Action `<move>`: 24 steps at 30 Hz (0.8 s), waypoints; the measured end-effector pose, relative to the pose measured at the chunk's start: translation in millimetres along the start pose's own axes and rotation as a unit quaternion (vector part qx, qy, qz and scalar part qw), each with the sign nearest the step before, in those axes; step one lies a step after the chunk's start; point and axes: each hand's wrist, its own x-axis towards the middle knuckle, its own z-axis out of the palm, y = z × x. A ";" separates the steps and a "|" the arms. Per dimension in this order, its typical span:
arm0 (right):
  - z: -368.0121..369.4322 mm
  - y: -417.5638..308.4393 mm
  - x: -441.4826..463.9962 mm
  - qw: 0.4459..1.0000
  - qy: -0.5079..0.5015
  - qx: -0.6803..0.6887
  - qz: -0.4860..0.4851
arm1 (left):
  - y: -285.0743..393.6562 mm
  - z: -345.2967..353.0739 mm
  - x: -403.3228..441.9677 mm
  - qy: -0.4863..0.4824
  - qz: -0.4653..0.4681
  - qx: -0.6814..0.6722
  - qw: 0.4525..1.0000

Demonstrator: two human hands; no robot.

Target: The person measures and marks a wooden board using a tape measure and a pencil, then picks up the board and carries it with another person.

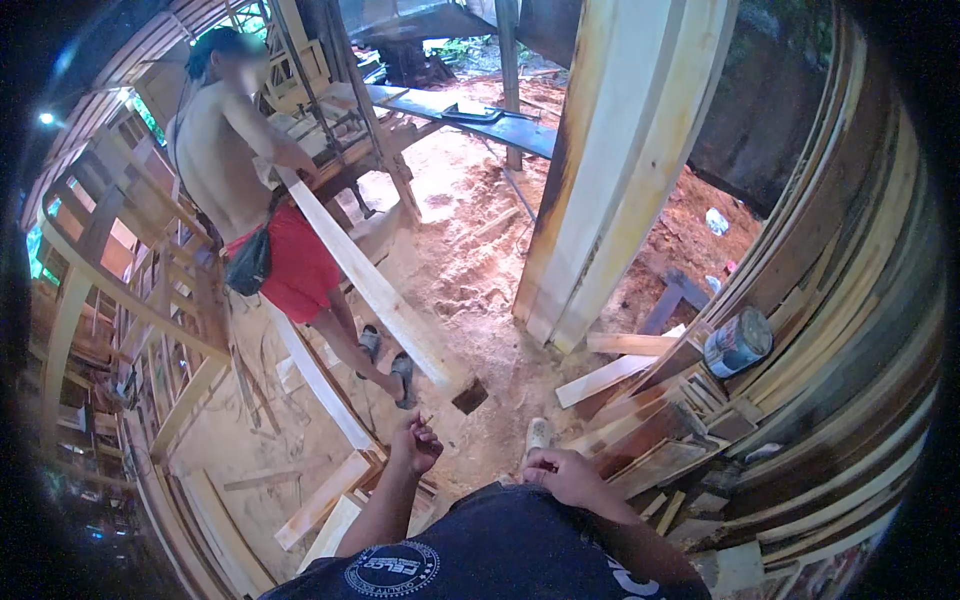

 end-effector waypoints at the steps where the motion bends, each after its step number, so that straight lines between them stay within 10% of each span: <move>1: -1.0 6.7 4.7 1.000 0.026 0.009 -0.011 | -1.5 3.3 3.4 0.003 -0.004 0.002 1.000; 6: -40.1 -22.8 38.5 0.996 0.054 0.014 0.073 | -5.1 -10.2 57.9 -0.056 -0.032 -0.020 0.998; 9: -71.2 -27.4 69.8 0.995 0.081 -0.020 0.050 | -13.5 63.0 44.5 0.016 0.113 -0.015 0.993; 20: -216.6 -55.1 202.5 0.963 0.245 -0.091 -0.068 | 15.4 36.2 87.7 -0.102 0.042 -0.192 0.975; 24: -261.3 -83.0 231.6 0.951 0.266 -0.109 -0.118 | 3.2 44.5 103.0 0.029 0.052 -0.121 0.991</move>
